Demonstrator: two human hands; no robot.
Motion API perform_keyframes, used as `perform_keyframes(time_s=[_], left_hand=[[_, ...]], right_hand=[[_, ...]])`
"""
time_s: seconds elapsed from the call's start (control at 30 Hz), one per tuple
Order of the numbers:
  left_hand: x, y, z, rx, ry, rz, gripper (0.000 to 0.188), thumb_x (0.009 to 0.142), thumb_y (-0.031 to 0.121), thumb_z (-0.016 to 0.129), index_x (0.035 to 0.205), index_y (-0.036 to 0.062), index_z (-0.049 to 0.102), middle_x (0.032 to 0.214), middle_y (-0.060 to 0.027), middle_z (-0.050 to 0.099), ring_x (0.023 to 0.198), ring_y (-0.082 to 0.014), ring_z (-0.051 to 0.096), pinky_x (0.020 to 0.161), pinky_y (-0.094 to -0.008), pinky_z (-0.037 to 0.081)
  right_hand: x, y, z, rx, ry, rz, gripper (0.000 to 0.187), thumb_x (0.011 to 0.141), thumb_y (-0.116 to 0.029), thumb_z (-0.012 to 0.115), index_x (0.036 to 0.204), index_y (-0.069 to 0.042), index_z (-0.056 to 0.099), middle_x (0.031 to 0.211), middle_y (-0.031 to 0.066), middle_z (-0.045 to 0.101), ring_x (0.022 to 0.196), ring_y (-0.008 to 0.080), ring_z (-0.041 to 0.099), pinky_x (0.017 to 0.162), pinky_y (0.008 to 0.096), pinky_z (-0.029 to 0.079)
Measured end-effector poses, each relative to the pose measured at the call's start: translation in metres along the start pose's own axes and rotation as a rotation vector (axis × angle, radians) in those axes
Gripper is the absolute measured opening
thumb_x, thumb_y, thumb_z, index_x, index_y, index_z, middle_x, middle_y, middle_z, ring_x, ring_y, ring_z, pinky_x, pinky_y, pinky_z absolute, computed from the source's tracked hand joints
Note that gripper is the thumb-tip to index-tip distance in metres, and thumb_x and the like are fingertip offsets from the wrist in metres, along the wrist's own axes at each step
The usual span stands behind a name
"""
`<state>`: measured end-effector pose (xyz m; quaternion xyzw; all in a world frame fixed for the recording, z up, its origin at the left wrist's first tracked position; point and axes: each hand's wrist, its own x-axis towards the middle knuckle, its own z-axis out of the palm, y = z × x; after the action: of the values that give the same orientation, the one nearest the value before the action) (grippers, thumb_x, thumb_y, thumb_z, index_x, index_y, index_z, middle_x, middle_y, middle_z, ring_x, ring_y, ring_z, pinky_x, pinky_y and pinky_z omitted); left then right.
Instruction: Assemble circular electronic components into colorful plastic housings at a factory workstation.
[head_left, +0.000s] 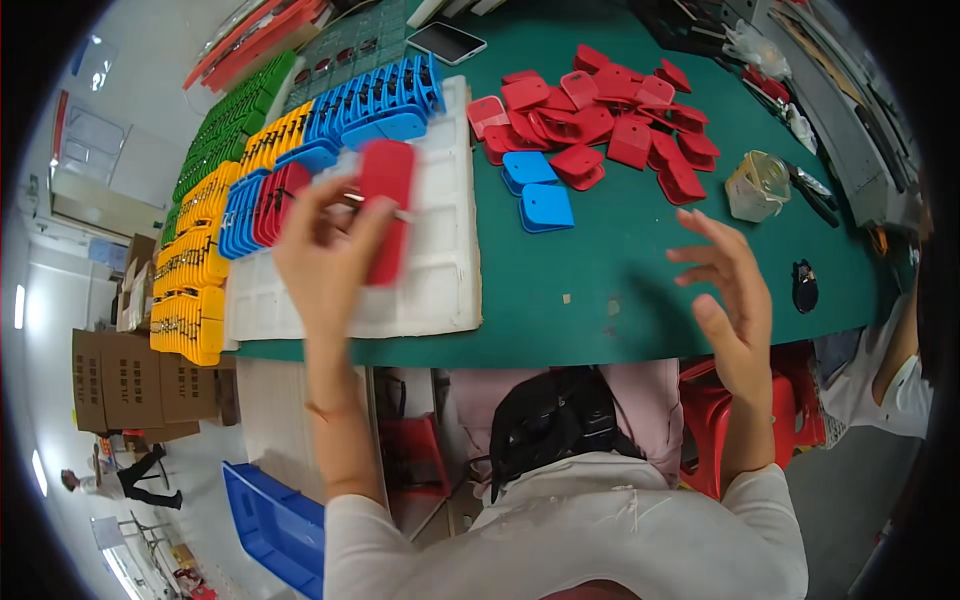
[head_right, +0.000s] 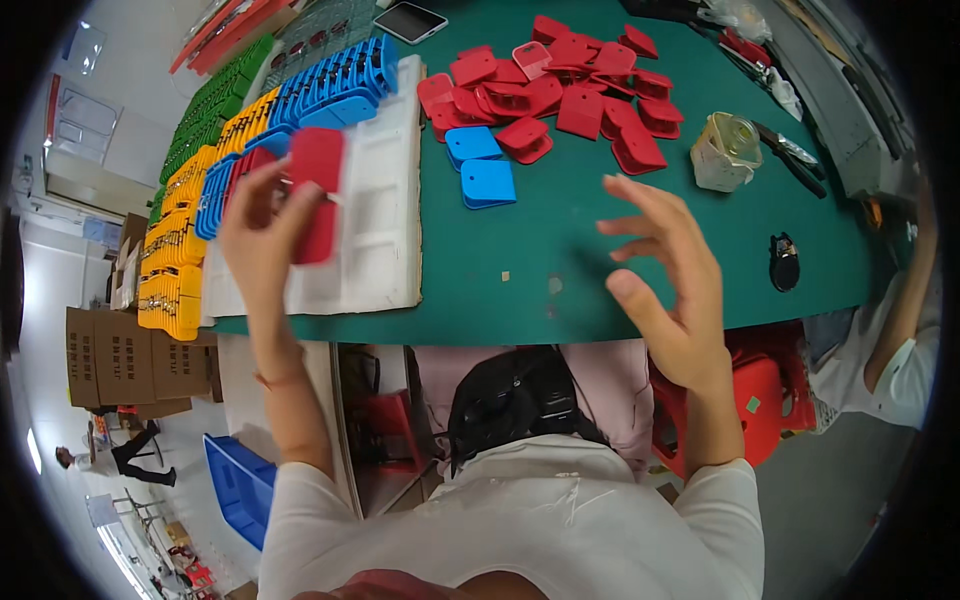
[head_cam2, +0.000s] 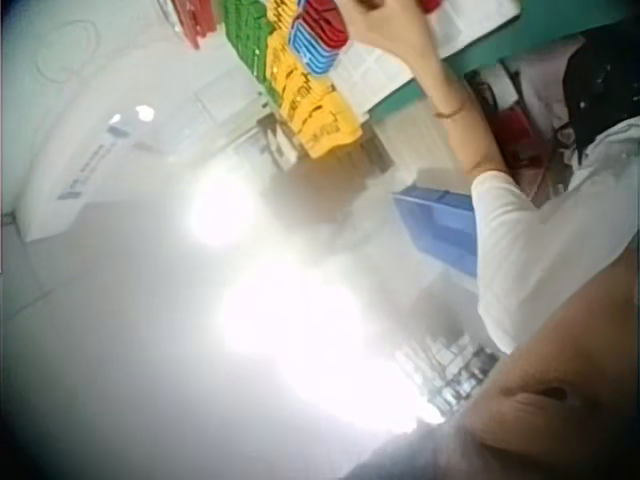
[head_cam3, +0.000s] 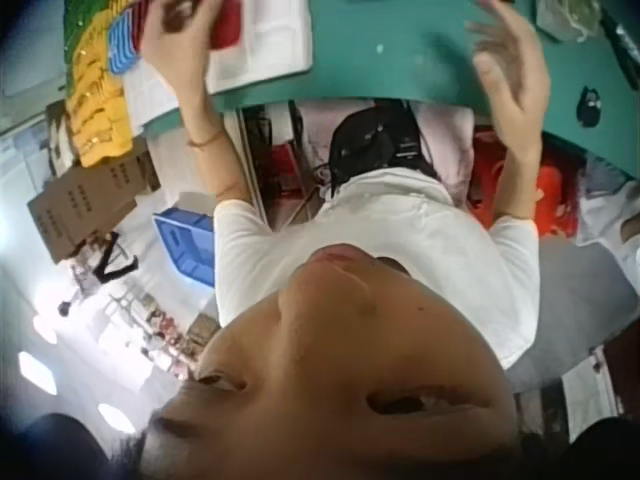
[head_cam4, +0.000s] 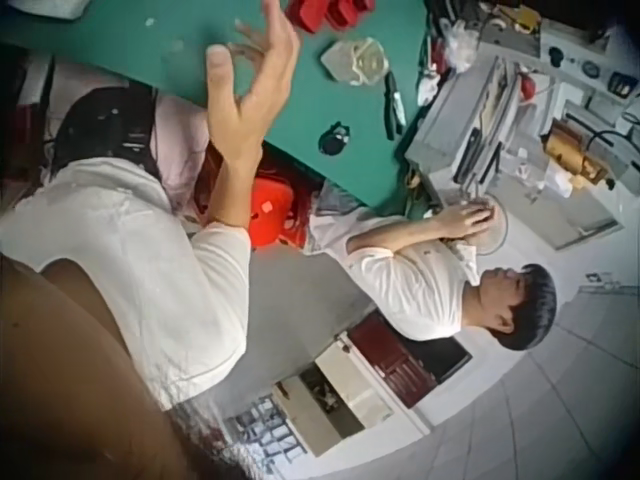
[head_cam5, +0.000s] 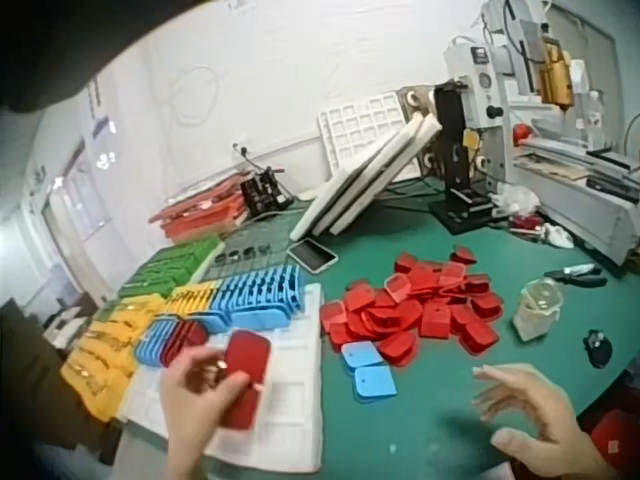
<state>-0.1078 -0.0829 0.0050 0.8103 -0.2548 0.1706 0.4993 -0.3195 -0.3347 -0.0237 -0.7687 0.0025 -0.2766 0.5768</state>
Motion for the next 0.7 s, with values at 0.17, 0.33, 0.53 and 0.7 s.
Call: perform_keyframes(time_s=[0.17,0.33,0.53,0.7], left_hand=[[0.07,-0.072,-0.035,0.556,0.091,0.092,0.034,0.066,0.019,0.075,0.091,0.0004,0.061,0.078,-0.0101,0.065,0.067,-0.0158,0.061,0.064,-0.0261,0.047],[0.084,-0.109,-0.045,0.82,0.003,0.166,0.041,0.063,0.018,0.074,0.096,0.0,0.058,0.078,-0.0131,0.063,0.071,-0.0293,0.06,0.067,-0.0352,0.047],[0.081,-0.122,-0.042,0.944,0.022,0.327,0.052,0.063,0.019,0.075,0.106,0.0011,0.053,0.099,-0.0154,0.056,0.09,-0.0323,0.053,0.076,-0.0377,0.043],[0.072,-0.108,-0.035,1.002,0.105,0.464,0.051,0.067,0.023,0.072,0.109,0.0028,0.052,0.103,-0.0145,0.055,0.095,-0.0321,0.05,0.084,-0.0402,0.038]], right_hand=[[-0.015,-0.009,-0.016,-0.153,0.119,0.042,0.045,0.078,-0.011,0.055,0.121,0.0,0.047,0.121,0.0149,0.048,0.092,0.0217,0.056,0.076,0.0303,0.046],[-0.022,-0.013,-0.023,-0.154,0.163,0.05,0.043,0.077,-0.007,0.054,0.119,0.0,0.048,0.121,0.0139,0.047,0.092,0.021,0.056,0.076,0.0295,0.046],[-0.034,-0.009,-0.035,-0.202,0.238,0.084,0.042,0.077,-0.002,0.053,0.119,0.0,0.048,0.121,0.0132,0.048,0.093,0.0206,0.056,0.076,0.0292,0.045],[-0.046,0.014,-0.057,-0.587,0.492,0.063,0.044,0.078,-0.003,0.054,0.121,-0.001,0.045,0.121,0.0124,0.049,0.105,0.0237,0.051,0.087,0.0327,0.04]])
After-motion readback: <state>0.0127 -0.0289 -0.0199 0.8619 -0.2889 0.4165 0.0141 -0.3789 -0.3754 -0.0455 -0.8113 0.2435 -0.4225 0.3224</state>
